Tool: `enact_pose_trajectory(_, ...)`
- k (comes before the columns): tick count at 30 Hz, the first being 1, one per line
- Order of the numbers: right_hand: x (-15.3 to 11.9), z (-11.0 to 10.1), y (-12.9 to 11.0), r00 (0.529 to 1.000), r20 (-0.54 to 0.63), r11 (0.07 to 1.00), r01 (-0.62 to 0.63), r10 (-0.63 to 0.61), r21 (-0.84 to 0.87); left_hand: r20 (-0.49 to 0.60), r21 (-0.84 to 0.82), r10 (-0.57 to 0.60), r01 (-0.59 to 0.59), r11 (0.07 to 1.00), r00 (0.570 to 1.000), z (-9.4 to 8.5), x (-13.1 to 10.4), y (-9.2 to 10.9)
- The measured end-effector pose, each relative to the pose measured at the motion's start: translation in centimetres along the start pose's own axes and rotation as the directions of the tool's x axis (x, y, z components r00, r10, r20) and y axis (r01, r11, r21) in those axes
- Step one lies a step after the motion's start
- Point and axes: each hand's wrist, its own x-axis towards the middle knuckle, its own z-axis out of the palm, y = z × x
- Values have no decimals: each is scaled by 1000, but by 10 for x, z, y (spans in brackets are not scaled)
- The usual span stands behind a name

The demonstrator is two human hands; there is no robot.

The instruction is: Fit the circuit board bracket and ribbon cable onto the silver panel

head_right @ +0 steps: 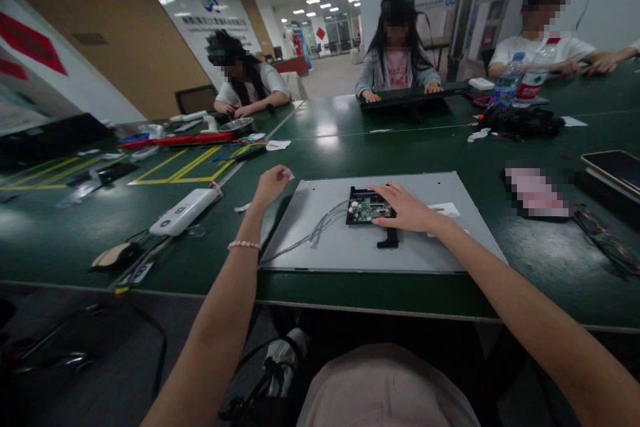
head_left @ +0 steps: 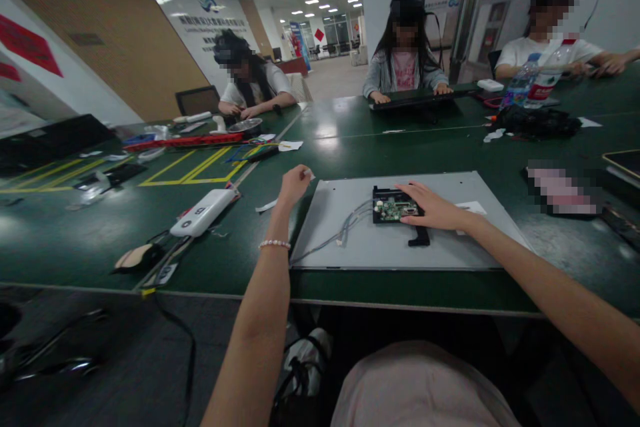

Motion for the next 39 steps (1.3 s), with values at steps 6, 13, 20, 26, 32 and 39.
enact_pose_trajectory(6,-1,-1,-4,1000,11,1000,-22,22,0,146,21,87,-91,996,985,15,-1,-9)
enact_pose_trajectory(13,0,0,-2,1000,-4,1000,14,-14,-4,-10,133,23,-21,991,1000,3,-6,-13)
enact_pose_trajectory(20,0,0,0,1000,0,1000,2,-2,10,117,35,102,-106,994,988,-13,-9,-16)
enact_pose_trajectory(26,0,-1,-2,1000,-8,1000,9,-9,6,203,188,138,-177,966,969,-5,-10,-12)
enact_pose_trajectory(32,0,2,1,999,-34,1000,6,-6,16,188,291,93,-146,946,978,-1,-10,-2)
enact_pose_trajectory(39,-1,2,3,995,-29,993,-96,98,61,-8,253,183,-175,952,983,-12,-6,54)
